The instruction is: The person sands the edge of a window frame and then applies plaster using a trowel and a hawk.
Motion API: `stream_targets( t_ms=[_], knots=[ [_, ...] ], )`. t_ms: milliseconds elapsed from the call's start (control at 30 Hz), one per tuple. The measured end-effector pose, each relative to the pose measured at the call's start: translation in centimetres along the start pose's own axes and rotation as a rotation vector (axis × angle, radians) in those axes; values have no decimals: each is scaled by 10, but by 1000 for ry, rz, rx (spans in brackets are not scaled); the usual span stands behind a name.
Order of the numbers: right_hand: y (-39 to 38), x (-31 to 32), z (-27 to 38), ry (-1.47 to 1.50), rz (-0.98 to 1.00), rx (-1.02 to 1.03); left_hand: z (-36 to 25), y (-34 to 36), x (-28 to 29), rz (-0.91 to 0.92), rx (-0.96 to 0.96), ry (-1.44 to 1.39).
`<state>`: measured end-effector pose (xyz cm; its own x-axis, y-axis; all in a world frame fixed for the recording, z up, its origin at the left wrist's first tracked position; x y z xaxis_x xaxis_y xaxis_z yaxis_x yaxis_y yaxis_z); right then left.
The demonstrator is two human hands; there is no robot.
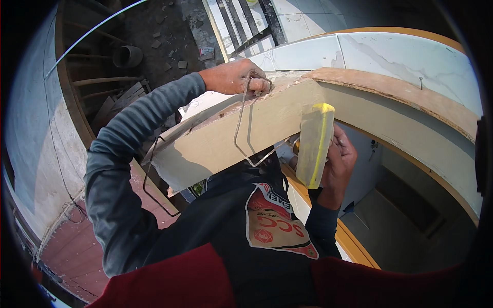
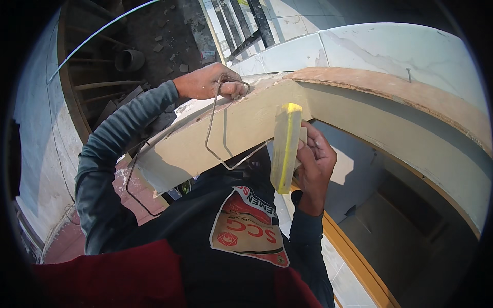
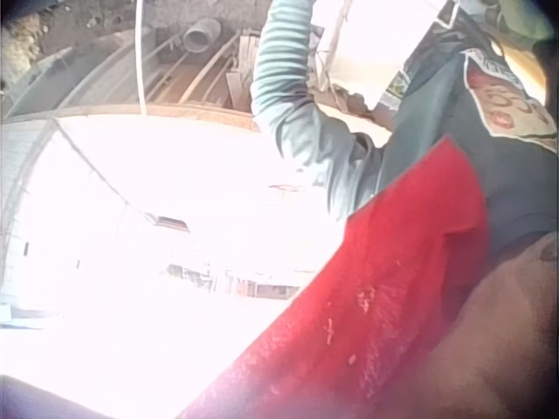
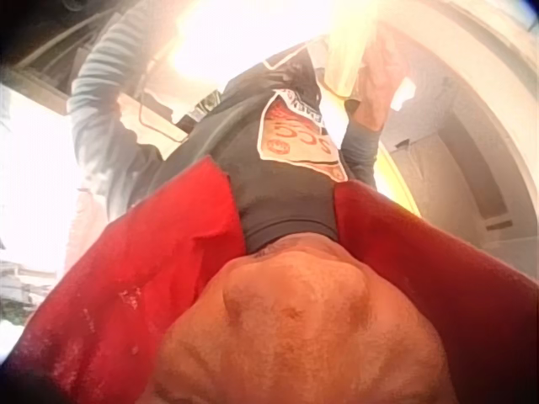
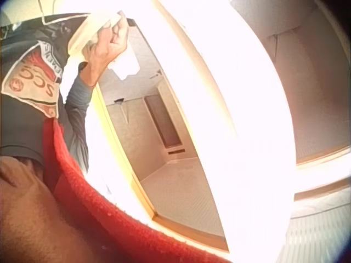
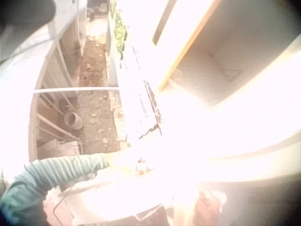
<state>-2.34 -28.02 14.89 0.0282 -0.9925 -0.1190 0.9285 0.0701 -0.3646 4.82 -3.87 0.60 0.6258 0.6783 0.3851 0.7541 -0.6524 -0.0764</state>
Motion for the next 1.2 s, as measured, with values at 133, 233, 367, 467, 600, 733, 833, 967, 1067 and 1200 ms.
stream_targets(
  t_ms=[133,233,367,467,600,733,833,967,1067,1200],
  knots=[
    [-3,-1,4,7,3,6,0,-2,0,24,-17,-73],
    [-6,0,7,12,-5,19,3,0,0,22,-36,-80],
    [-9,2,8,32,-2,19,7,-2,0,8,-72,39],
    [-10,2,7,50,8,24,10,-4,-3,18,23,-238],
    [-11,4,5,58,15,22,38,-8,-13,-46,165,-568],
    [-14,7,7,91,4,13,61,-2,-26,-67,321,-669],
    [-15,7,8,94,6,21,65,10,-31,-79,75,-227],
    [-19,12,9,98,-6,26,43,1,-23,-85,23,0],
    [-20,11,11,103,-9,46,44,-9,-25,-54,154,-494],
    [-19,10,8,97,-19,29,18,-9,-10,-26,-18,-70]
  ],
)
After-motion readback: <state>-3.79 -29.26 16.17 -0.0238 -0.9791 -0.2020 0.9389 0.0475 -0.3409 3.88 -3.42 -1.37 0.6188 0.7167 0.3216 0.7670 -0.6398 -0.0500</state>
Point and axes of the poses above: each hand's wrist, its own y-axis towards the middle knuckle, its own x-axis out of the back of the hand, z = x × y, the point moved 6 cm from there along y, towards the middle knuckle, and after that the axes turned 15 degrees about y, right-handed, at the moved point
